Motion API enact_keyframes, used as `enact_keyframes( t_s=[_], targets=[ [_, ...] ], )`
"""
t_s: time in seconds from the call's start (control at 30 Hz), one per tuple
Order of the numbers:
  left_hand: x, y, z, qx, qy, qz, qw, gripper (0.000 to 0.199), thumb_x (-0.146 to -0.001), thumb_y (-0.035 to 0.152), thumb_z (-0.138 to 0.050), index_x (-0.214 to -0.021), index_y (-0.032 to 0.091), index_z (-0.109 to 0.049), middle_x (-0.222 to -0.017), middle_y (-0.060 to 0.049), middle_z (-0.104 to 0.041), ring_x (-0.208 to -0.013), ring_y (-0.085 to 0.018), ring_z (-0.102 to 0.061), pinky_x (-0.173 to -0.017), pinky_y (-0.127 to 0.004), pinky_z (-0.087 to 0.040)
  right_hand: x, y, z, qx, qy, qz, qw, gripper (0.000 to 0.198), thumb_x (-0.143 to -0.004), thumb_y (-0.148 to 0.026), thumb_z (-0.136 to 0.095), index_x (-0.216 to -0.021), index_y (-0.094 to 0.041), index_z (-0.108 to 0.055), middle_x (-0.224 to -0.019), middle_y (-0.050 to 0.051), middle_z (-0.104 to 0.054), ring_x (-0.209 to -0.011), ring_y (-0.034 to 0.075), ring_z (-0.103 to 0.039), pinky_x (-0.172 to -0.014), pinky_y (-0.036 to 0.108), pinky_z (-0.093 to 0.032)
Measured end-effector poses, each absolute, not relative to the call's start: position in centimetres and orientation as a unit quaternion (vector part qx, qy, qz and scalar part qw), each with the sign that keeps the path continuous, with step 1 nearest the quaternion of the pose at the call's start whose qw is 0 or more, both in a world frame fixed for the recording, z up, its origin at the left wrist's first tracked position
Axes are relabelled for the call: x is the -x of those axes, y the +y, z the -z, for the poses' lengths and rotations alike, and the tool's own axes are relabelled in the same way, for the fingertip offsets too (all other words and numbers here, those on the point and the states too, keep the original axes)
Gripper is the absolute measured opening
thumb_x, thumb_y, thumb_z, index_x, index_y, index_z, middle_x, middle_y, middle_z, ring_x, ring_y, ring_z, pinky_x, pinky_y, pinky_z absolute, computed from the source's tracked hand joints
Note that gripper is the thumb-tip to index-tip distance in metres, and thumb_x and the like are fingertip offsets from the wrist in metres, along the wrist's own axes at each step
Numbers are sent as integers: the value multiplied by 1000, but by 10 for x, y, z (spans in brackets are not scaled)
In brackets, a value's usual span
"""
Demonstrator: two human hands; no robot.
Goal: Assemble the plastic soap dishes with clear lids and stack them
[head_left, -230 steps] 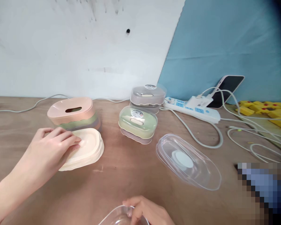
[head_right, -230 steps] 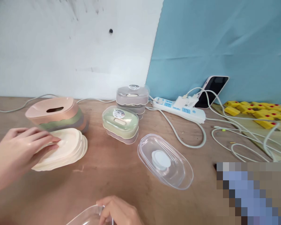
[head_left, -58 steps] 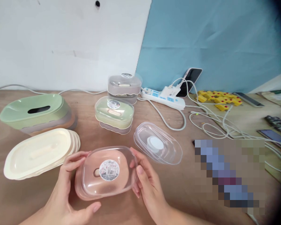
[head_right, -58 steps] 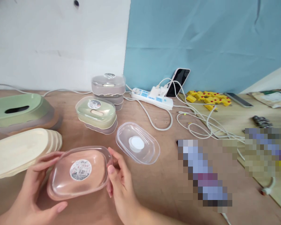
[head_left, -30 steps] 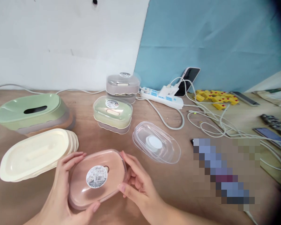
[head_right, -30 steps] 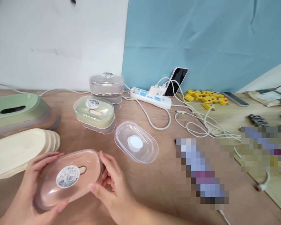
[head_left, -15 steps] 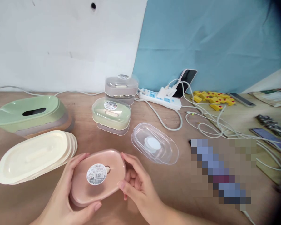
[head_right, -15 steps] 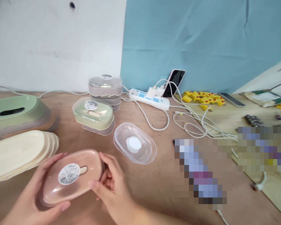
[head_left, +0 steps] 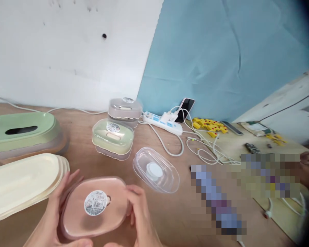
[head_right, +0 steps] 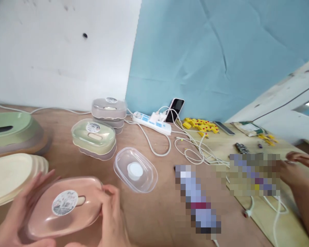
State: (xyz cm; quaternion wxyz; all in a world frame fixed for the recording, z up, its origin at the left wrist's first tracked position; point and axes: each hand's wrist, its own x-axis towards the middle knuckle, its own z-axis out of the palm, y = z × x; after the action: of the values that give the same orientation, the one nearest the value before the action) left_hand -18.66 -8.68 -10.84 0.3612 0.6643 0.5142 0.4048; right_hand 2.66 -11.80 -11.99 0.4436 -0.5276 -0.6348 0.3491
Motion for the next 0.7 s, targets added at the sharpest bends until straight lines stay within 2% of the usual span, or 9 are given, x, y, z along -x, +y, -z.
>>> enact_keyframes(
  t_s=[0.07,0.13,0.3,0.4,0.5,0.57,0.7],
  targets=[
    [183,-88,105,-661,502,-422,364,99,-75,63,-61,-150,35,-4,-156,-11,-20,-135,-43,-34,-102,-64,-37,-32,-115,118,519,-690,-319,391,96,-48,-43,-87,-130,-35,-36,-123,9,-38,-100,29,-56,-80,41,-52],
    [183,-87,103,-666,494,-425,362,91,-80,60,-57,-151,35,-4,-157,-9,-17,-136,-40,-32,-104,-61,-36,-36,-112,117,509,-726,-301,352,95,-51,-35,-87,-130,-36,-35,-127,10,-37,-112,34,-52,-91,48,-48],
    [196,-83,113,-725,501,-353,315,75,-88,48,-53,-150,35,-13,-156,-7,-24,-138,-35,-31,-102,-53,-36,-40,-107,121,506,-766,-244,313,97,-51,-26,-83,-131,-28,-27,-148,17,-22,-133,42,-36,-99,51,-43],
    [201,-78,117,-757,478,-341,287,74,-89,44,-53,-150,35,-12,-157,-5,-21,-139,-32,-29,-103,-50,-36,-42,-102,116,470,-796,-220,311,84,-60,-27,-78,-128,-25,-27,-150,19,-20,-135,40,-34,-101,49,-42],
    [202,-75,115,-758,473,-332,302,74,-90,44,-53,-150,36,-11,-157,-5,-23,-138,-31,-31,-103,-49,-36,-45,-94,104,433,-816,-206,324,73,-66,-27,-74,-123,-25,-29,-147,17,-25,-133,35,-39,-101,44,-44],
    [203,-76,114,-753,474,-333,313,74,-89,43,-54,-150,36,-11,-157,-5,-22,-138,-30,-31,-103,-49,-35,-45,-90,97,432,-817,-200,324,74,-62,-27,-78,-119,-25,-30,-141,16,-32,-128,33,-45,-99,42,-46],
    [206,-80,118,-732,476,-343,346,69,-92,42,-48,-150,37,-10,-158,-2,-18,-140,-30,-26,-105,-48,-34,-42,-88,88,444,-801,-185,357,85,-45,-21,-83,-113,-27,-32,-130,12,-41,-119,32,-52,-94,41,-50]
  ],
)
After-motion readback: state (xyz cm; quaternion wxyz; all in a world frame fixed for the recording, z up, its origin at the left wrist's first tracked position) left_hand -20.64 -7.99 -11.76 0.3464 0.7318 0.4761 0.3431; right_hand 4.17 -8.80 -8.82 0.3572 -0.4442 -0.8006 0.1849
